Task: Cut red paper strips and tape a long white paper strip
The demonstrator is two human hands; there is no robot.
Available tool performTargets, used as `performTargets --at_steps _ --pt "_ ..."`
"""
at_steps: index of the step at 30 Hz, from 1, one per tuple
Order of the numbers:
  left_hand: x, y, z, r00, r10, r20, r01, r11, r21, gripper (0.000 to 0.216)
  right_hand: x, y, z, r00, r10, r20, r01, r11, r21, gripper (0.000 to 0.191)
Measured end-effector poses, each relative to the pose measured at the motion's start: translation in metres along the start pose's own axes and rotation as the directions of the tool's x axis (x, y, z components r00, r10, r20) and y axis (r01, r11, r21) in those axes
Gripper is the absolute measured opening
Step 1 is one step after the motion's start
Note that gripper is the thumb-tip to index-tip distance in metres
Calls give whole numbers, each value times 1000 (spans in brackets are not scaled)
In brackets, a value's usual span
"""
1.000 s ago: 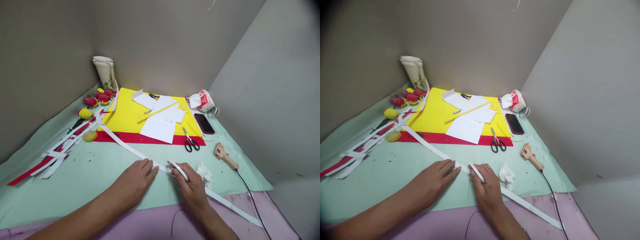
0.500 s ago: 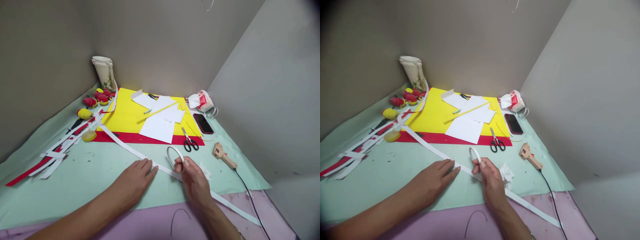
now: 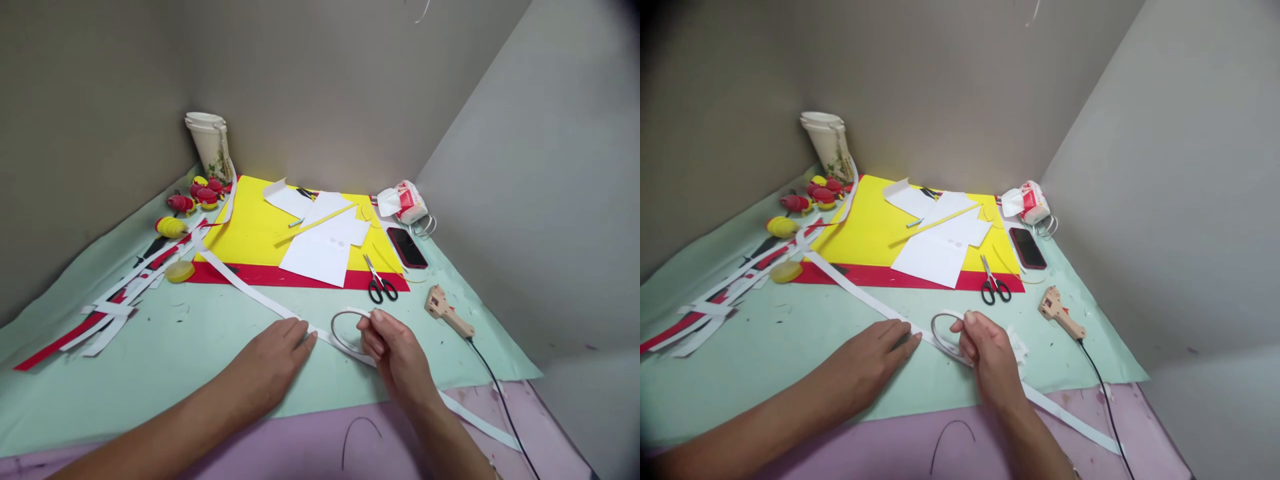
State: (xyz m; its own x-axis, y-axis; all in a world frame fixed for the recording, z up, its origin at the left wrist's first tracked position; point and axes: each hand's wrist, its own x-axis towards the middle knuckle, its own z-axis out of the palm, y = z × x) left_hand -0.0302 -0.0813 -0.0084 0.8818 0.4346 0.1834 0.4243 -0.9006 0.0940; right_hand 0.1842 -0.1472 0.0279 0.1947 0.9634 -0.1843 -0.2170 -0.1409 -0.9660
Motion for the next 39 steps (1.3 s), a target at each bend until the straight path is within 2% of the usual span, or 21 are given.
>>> performTargets --at_steps 4,11,18,23,29,34,39 --pt "0 -1 2 999 19 -40 -20 1000 -22 44 13 5 4 998 46 32 -48 997 52 35" --pt "3 0 2 997 -8 -79 0 994 -105 37 19 17 6 997 55 59 -46 988 -147 38" --pt "9 -4 1 982 -118 -148 57 931 -361 27 19 19 8 999 15 31 -6 967 -255 40" --pt "12 -6 -1 970 -211 -118 133 873 -470 24 16 13 13 1000 1 20 5 955 -296 41" --pt "14 -6 -3 966 -234 -108 150 851 -503 22 13 1 18 996 36 78 -23 986 -166 39" --pt "13 -7 -1 968 -225 -111 139 850 -508 24 18 3 19 999 -14 44 30 916 -400 39" --pt "13 -7 -3 968 -235 -89 158 845 -510 24 18 5 17 998 -53 41 65 915 -398 39"
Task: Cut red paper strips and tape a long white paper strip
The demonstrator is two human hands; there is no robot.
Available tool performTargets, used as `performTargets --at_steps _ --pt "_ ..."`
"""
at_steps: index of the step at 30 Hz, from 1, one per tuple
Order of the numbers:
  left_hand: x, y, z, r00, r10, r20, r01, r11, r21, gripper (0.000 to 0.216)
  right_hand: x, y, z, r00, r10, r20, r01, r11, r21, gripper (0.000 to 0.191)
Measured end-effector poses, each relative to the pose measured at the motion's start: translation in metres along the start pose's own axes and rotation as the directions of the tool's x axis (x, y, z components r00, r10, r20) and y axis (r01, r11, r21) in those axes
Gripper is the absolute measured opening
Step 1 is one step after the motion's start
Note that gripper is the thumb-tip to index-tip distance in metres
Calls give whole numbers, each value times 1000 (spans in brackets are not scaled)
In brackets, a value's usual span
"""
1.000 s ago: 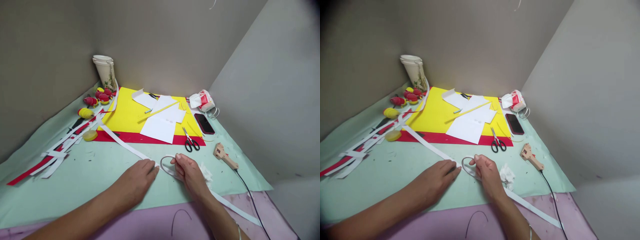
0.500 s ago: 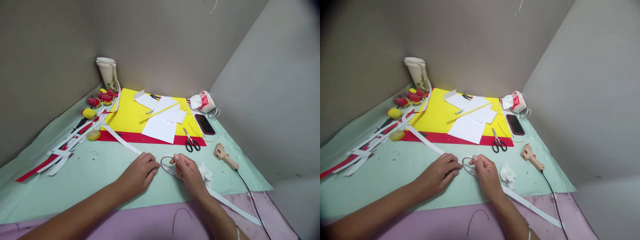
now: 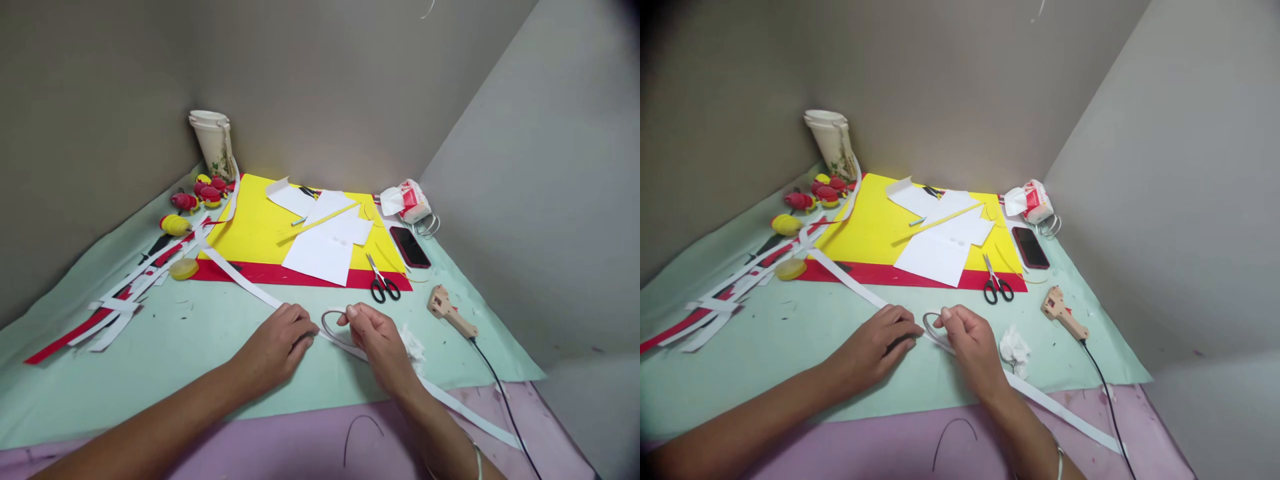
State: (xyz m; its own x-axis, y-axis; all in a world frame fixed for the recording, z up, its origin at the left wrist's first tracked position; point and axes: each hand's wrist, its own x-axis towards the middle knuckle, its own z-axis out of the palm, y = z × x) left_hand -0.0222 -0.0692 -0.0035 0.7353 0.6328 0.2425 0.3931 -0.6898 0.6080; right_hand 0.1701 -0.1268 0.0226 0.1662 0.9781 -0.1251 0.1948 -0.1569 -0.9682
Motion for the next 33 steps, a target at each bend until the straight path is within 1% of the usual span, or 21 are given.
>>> performTargets --at_steps 4,7,11,15,18,21,24,30,33 --pt "0 1 -1 1000 -15 -9 15 1000 -19 22 3 1 0 1000 5 -6 -6 998 -60 39" --pt "2 1 -2 998 -50 -32 47 997 -68 17 5 2 0 1000 -5 2 6 995 -100 38" --pt "4 1 -5 987 -156 -46 147 977 -157 15 4 1 1 1000 -20 11 21 994 -107 37" --pt "7 4 -10 963 -271 -9 260 935 -240 16 3 -2 1 999 -34 20 36 994 -103 36" --pt "12 7 -16 926 -376 24 356 854 -379 16 4 -4 2 999 -30 29 33 993 -115 35" --pt "20 10 -19 899 -438 20 387 771 -505 17 6 -5 3 999 -29 37 33 992 -123 35" --pt "27 12 -18 885 -465 33 394 707 -587 17 6 -8 4 998 -36 45 41 992 -123 34" --pt "29 14 -12 846 -507 164 447 508 -737 28 4 -10 4 997 -39 61 46 991 -124 34" --pt "28 15 -14 842 -498 207 453 446 -772 30 5 -7 5 997 -34 70 45 987 -154 34"
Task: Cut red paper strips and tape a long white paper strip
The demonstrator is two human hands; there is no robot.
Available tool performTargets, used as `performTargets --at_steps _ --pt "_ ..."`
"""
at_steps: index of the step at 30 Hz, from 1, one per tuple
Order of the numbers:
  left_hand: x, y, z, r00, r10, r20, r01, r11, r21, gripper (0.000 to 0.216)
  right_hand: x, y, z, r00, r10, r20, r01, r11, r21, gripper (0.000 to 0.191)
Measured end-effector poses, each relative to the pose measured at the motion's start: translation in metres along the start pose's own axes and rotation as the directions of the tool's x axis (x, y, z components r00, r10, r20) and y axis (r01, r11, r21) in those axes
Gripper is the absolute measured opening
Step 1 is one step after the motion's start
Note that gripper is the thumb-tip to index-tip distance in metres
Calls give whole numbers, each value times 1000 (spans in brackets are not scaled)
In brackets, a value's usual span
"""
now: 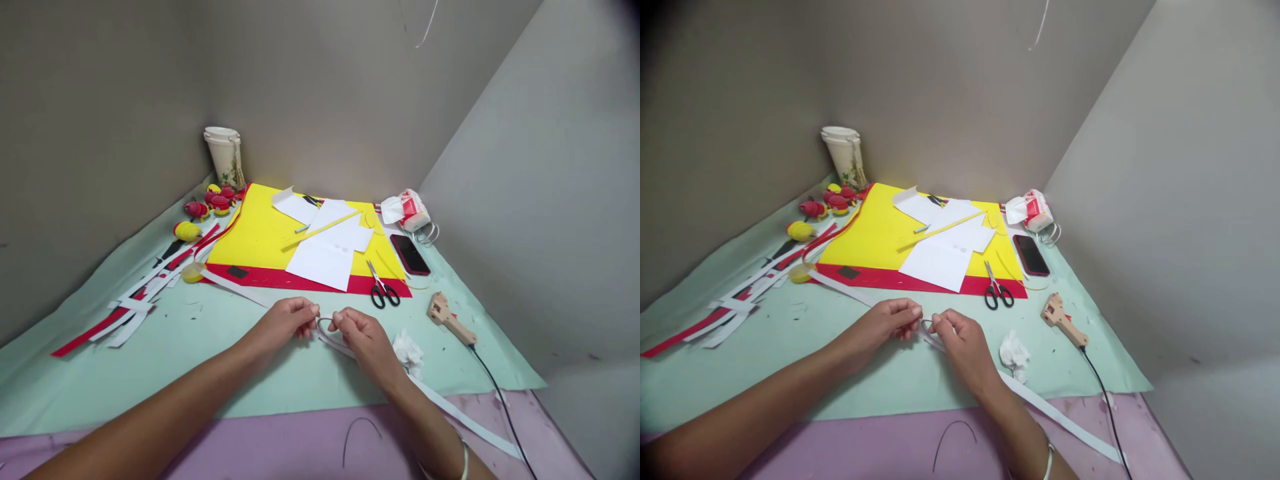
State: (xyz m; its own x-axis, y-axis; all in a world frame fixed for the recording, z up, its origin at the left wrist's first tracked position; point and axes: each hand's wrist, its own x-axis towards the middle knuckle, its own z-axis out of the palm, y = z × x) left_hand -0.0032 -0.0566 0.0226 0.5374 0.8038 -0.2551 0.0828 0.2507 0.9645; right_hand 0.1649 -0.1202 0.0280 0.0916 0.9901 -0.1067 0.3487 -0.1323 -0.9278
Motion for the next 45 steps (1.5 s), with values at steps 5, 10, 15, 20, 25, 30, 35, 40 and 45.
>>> performTargets --at_steps 5,10,15,20,25,30,35,40,45 --pt "1 2 -3 998 -13 67 14 1000 -19 31 -1 1 1 1000 -12 1 12 1000 -2 34" --pt "3 2 -7 993 -61 98 67 996 -54 31 -1 1 0 1000 -17 8 17 1000 -5 33" --pt "3 4 -10 984 -153 87 158 986 -56 32 -1 1 0 1000 -16 6 16 1000 -12 32" --pt "2 8 -9 986 -149 69 149 989 7 32 -2 -1 0 1000 -14 12 15 1000 -26 32" --pt "2 8 -7 992 -115 45 112 992 53 32 -3 -2 1 1000 -15 12 16 999 -38 32" --pt "3 10 -5 995 -103 12 100 984 150 30 -4 -3 2 1000 -20 21 21 999 -43 30" --pt "0 13 -2 996 -86 -23 89 977 196 30 -5 -5 3 1000 -18 19 18 998 -52 29" --pt "-1 12 -2 996 -82 -42 90 967 238 32 -6 -5 4 1000 -20 17 21 998 -55 30" --pt "0 11 -3 997 -71 -27 75 967 244 30 -7 -6 4 999 -28 20 29 998 -51 29"
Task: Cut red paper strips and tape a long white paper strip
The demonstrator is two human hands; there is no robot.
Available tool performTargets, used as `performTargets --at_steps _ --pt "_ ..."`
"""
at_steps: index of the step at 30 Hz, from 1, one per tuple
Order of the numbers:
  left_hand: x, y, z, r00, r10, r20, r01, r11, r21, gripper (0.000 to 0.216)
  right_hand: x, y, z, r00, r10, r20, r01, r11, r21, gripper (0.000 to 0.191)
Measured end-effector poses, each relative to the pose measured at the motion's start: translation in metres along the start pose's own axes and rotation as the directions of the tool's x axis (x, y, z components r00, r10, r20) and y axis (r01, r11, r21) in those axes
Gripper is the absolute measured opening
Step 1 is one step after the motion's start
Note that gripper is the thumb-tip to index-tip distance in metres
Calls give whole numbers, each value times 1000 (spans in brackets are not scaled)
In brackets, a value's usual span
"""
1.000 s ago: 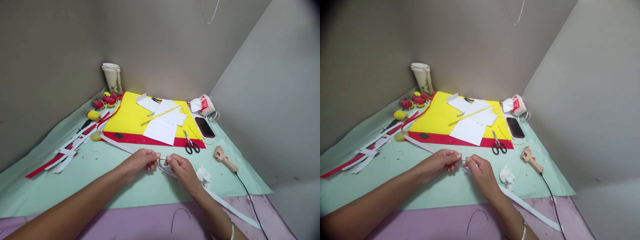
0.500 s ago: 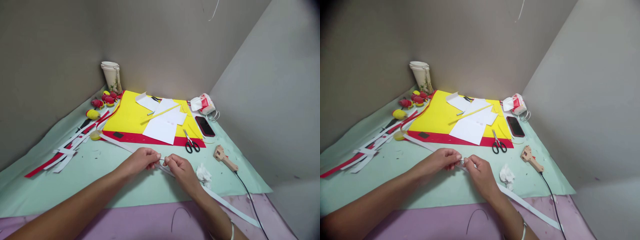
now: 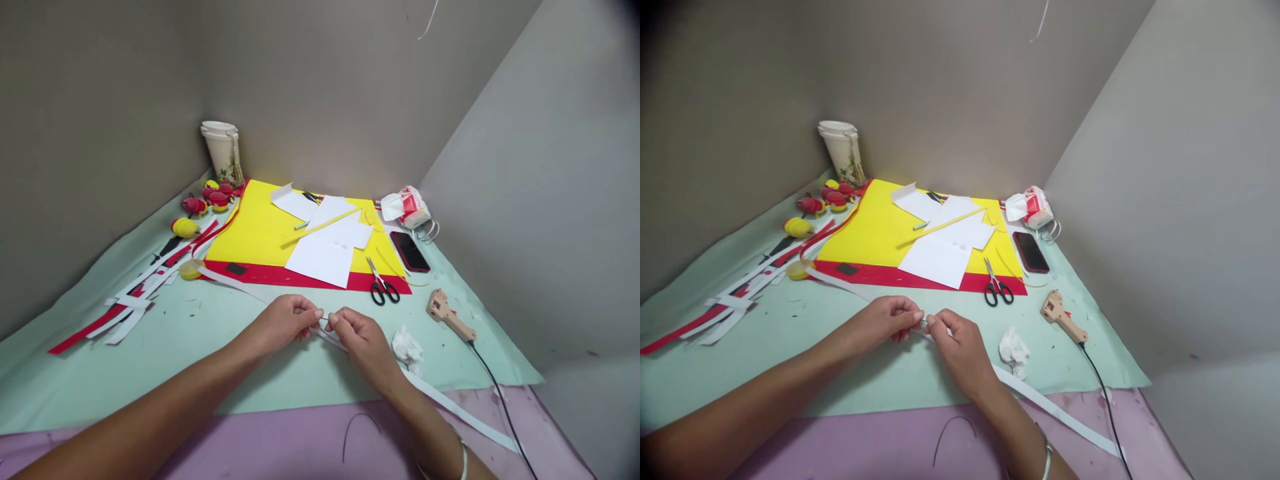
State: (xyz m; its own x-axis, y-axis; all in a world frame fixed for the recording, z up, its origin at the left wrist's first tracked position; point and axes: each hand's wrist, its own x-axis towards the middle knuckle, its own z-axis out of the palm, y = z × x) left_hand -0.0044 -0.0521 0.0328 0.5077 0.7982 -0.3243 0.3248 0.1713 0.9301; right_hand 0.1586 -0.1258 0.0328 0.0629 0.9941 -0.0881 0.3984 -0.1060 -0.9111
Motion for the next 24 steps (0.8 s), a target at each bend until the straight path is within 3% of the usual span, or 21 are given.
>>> performTargets --at_steps 11,24 --pt "-2 1 -2 999 -35 38 40 989 -143 28 0 -1 -1 1000 4 6 -4 1000 -3 30" --pt "8 -5 -17 999 -39 8 39 999 -32 33 2 1 -3 998 -42 43 39 998 58 29"
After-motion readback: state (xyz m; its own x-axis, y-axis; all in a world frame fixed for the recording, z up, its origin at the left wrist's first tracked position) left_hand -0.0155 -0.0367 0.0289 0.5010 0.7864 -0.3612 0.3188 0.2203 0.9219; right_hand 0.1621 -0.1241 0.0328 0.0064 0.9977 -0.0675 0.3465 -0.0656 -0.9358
